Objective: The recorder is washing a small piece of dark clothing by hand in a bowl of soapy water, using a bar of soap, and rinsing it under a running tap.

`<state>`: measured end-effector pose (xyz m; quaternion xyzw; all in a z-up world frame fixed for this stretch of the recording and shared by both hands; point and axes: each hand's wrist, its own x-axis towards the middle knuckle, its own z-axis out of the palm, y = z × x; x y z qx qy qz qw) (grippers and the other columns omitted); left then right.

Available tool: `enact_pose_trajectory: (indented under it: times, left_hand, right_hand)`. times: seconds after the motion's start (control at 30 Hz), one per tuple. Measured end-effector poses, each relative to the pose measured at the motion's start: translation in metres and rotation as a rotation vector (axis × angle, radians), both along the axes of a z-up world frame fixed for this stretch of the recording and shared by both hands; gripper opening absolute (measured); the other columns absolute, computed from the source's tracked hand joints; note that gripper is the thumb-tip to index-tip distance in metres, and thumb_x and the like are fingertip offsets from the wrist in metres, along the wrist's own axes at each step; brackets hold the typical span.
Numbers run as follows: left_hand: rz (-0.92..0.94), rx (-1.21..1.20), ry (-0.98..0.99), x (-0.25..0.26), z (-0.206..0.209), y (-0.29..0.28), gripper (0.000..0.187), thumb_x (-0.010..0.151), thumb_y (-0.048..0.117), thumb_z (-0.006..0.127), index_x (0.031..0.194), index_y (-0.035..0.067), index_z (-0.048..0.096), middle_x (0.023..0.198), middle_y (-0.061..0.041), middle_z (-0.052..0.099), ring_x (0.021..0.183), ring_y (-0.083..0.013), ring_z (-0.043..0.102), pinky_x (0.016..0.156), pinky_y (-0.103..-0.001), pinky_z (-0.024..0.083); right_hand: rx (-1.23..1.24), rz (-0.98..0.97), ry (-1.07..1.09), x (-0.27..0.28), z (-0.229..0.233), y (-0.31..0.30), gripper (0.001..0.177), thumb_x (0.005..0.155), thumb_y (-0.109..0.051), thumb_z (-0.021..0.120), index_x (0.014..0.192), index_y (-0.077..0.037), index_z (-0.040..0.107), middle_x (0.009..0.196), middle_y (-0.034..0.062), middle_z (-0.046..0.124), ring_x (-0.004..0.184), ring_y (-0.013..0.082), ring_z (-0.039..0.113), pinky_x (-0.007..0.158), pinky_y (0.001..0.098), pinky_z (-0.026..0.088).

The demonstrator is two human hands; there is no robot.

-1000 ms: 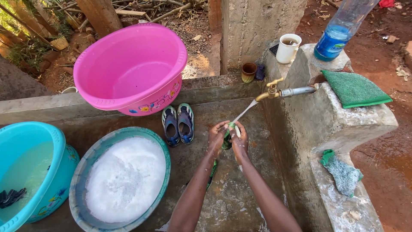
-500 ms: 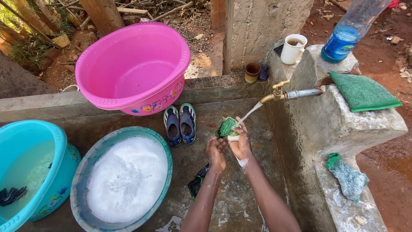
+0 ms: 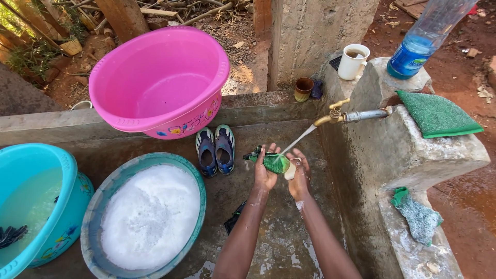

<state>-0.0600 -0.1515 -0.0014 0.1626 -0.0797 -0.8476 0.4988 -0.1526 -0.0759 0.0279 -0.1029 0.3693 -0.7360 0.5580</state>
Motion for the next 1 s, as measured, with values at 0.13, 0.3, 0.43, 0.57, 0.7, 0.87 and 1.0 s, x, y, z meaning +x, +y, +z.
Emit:
enact_pose_trajectory:
  times: [0.13,0.3,0.43,0.57,0.7,0.87,1.0]
  left_hand:
    - [-0.007,-0.018,-0.16,-0.004,0.025,0.014,0.048,0.099,0.041,0.058,0.142,0.024,0.048,0.136,-0.006,0.065,0.126,-0.0282,0.061,0.104,-0.049,0.053]
    - [-0.081,-0.216,0.114,-0.019,-0.022,0.022,0.073,0.116,0.051,0.058,0.165,0.001,0.038,0.156,-0.012,0.055,0.136,-0.0234,0.052,0.12,-0.042,0.043]
    - [-0.202,0.045,-0.357,-0.01,0.017,0.043,0.092,0.089,0.071,0.052,0.155,0.009,0.04,0.153,-0.019,0.047,0.136,-0.0319,0.053,0.111,-0.05,0.046]
    - [-0.222,0.103,-0.434,-0.008,0.05,0.044,0.089,0.085,0.076,0.039,0.155,0.021,0.038,0.156,-0.013,0.042,0.139,-0.0306,0.045,0.111,-0.053,0.04]
    - [0.096,-0.216,-0.248,-0.022,-0.033,-0.011,0.071,0.096,0.06,0.047,0.158,0.027,0.033,0.164,-0.003,0.03,0.147,-0.0236,0.038,0.124,-0.042,0.032]
    - [-0.257,0.004,-0.177,-0.022,-0.057,0.008,0.057,0.115,0.049,0.048,0.151,0.005,0.049,0.142,-0.02,0.053,0.119,-0.0287,0.052,0.106,-0.047,0.041]
    - [-0.216,-0.047,-0.304,-0.024,0.006,0.038,0.057,0.103,0.052,0.045,0.146,0.014,0.05,0.148,-0.009,0.054,0.128,-0.0183,0.056,0.105,-0.036,0.048]
  right_hand:
    - [0.107,-0.239,0.562,0.031,0.054,0.011,0.044,0.095,-0.027,0.056,0.139,-0.019,0.055,0.137,0.0085,0.059,0.119,0.0207,0.06,0.103,0.047,0.051]
    - [-0.082,-0.291,1.544,0.027,0.015,-0.015,0.035,0.105,-0.027,0.055,0.137,-0.015,0.062,0.148,0.0126,0.057,0.137,0.0333,0.044,0.114,0.0567,0.036]
    - [0.099,-0.152,1.64,0.007,0.01,-0.036,0.031,0.102,-0.031,0.055,0.127,-0.02,0.07,0.134,0.0048,0.066,0.137,0.028,0.048,0.12,0.0552,0.035]
    - [0.074,-0.063,0.873,0.023,0.004,-0.033,0.037,0.095,-0.03,0.056,0.127,-0.014,0.064,0.126,0.0119,0.069,0.122,0.0353,0.064,0.104,0.0559,0.051]
    - [0.093,-0.149,1.248,0.05,0.009,-0.008,0.042,0.096,-0.029,0.046,0.131,-0.013,0.064,0.139,0.0142,0.057,0.126,0.0353,0.057,0.09,0.0476,0.06]
    - [0.039,-0.207,1.463,0.019,-0.011,-0.033,0.045,0.1,-0.047,0.048,0.13,-0.015,0.058,0.114,0.0095,0.063,0.098,0.0271,0.068,0.073,0.0416,0.064]
    - [0.293,-0.181,1.266,0.015,0.022,-0.025,0.042,0.105,-0.044,0.041,0.127,-0.015,0.063,0.122,0.0108,0.059,0.109,0.03,0.062,0.089,0.0507,0.057]
